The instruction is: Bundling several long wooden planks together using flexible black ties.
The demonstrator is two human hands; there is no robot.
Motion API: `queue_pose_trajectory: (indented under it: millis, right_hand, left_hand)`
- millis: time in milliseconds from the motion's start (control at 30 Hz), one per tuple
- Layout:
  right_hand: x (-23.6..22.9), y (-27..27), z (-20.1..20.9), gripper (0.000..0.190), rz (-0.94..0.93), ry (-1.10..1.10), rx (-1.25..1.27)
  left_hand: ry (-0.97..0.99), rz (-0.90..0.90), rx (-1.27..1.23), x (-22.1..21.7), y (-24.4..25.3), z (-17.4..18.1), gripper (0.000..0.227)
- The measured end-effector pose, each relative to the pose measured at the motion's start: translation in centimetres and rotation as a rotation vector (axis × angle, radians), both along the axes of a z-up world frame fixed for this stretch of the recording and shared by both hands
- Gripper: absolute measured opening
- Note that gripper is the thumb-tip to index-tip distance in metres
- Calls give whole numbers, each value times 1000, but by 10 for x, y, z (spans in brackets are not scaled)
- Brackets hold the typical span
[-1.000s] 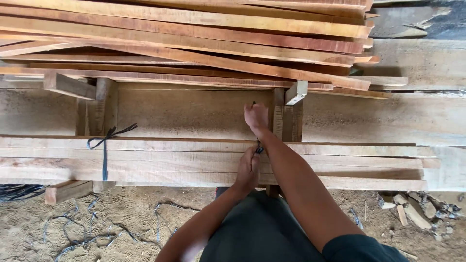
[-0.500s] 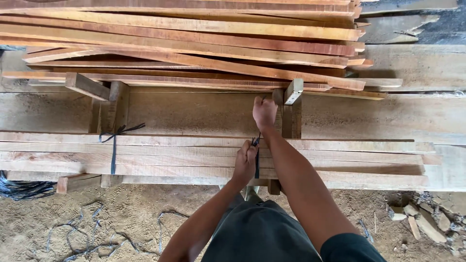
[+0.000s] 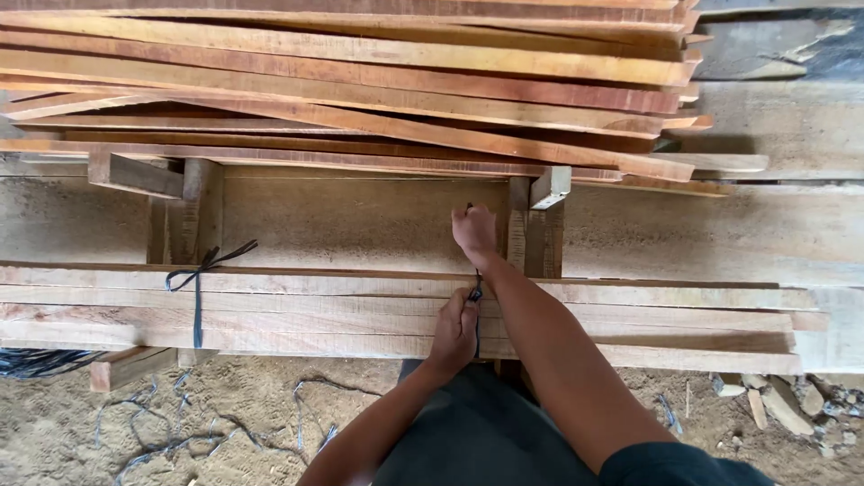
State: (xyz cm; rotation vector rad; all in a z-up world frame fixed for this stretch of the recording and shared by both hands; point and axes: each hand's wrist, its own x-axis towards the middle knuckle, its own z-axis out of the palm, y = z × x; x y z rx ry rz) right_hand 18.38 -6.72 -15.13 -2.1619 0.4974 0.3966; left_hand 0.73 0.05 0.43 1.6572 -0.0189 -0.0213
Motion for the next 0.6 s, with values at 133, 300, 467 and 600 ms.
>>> queue_pose_trajectory:
  millis: [133,300,467,600]
  right_hand:
    - [1,2,5,45,37,12,-52]
    - [2,-5,14,39,-67,-134,24]
    - [-3,-11,38,45,-134,-336,22]
    - [0,-18,32,49,-200,-428,-2]
  left_hand:
    - [2,-24,46,1,2,8,29]
    - [-30,-44,-13,-1,7,-23,38]
    - [80,-24,-86,3,3,42,32]
    - [54,-23,-83,-4,3,38,33]
